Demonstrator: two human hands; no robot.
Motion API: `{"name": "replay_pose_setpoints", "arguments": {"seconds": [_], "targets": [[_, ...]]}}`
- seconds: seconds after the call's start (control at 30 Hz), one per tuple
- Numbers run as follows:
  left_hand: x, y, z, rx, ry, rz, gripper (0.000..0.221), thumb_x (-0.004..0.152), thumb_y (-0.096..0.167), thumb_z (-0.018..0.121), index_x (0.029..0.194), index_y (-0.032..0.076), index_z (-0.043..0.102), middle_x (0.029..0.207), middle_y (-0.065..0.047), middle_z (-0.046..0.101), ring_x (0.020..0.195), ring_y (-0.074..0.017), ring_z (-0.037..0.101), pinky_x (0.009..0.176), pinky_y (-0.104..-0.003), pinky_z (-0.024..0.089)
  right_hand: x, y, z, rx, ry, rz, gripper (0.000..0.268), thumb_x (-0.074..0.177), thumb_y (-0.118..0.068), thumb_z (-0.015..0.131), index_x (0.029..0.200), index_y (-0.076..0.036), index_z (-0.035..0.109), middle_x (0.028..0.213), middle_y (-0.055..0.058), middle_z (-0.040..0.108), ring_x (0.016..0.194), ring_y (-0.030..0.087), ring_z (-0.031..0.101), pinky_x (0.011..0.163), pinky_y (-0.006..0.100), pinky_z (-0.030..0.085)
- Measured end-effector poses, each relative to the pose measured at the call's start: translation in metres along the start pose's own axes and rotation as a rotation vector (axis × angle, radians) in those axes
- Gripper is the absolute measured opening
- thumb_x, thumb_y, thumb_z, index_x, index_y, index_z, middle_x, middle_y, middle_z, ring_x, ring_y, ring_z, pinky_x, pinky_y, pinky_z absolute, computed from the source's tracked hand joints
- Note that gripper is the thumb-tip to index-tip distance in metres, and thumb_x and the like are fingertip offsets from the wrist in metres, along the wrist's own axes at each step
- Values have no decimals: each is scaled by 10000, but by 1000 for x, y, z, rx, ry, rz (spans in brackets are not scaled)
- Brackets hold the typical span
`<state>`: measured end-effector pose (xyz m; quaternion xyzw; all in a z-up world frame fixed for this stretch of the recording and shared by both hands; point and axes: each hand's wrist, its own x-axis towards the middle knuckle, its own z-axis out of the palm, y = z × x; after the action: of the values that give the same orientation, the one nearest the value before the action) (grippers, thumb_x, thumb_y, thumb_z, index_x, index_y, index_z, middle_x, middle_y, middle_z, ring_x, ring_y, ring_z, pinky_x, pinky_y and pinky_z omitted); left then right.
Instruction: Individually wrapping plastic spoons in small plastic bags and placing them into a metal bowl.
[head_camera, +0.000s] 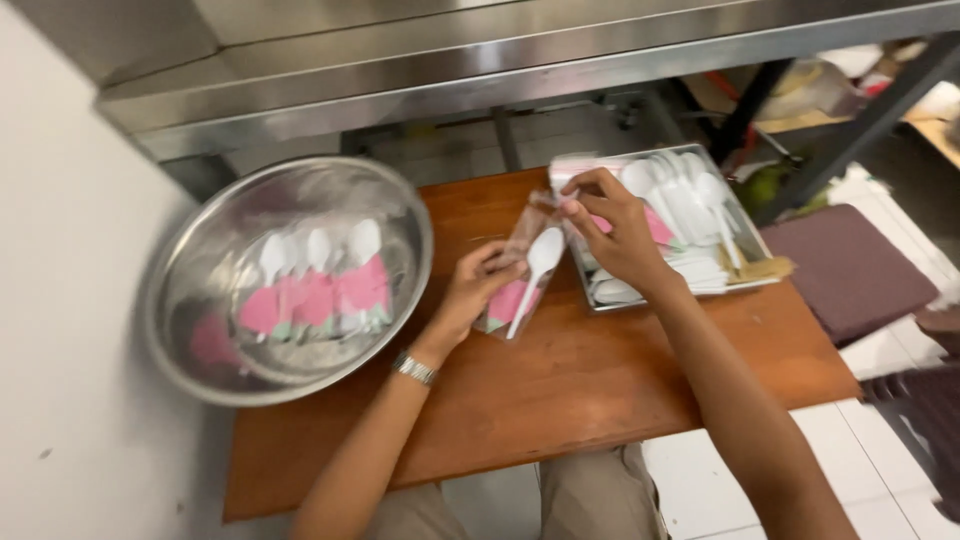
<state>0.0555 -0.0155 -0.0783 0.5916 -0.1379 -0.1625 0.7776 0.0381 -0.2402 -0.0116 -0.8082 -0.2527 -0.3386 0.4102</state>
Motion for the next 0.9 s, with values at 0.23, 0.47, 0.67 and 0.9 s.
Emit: {"name": "replay_pose_setpoints", "arguments": {"seconds": [0.23, 0.47, 0.67, 0.9], "targets": [[-8, 21, 5, 34, 7, -38, 475, 869, 184, 811, 1307, 72, 665, 1160, -161, 708, 978, -192, 698, 891, -363, 599, -11, 45, -120, -318, 4, 136, 163, 1066, -101, 714, 938, 1, 715, 851, 193, 682, 785, 398, 682, 726, 455, 534], [-10, 27, 8, 69, 43, -66, 321, 867, 156, 753, 1167, 57, 697, 1071, -99, 766, 892, -153, 723, 739, -238, 566, -85, 126, -218, -1052, -669, 858, 50, 925, -205, 563, 931, -212, 513, 932, -14, 524, 869, 173, 488, 802, 345, 416], [-13, 37, 13, 69, 35, -106, 317, 881, 147, 732, 1179, 44, 692, 1118, -114, 765, 943, -170, 731, 783, -259, 595, -49, 63, -202, -588, -478, 1351, 326, 815, -161, 766, 1139, -121, 770, 1078, 120, 762, 998, 316, 680, 823, 432, 497], [-15, 37, 14, 79, 2, -69, 308, 890, 139, 724, 1180, 38, 694, 1114, -114, 762, 961, -163, 728, 810, -258, 597, -57, 79, -205, -575, -495, 1338, 358, 818, -84, 713, 1167, -136, 772, 1101, 100, 763, 1009, 302, 680, 835, 422, 503]]}}
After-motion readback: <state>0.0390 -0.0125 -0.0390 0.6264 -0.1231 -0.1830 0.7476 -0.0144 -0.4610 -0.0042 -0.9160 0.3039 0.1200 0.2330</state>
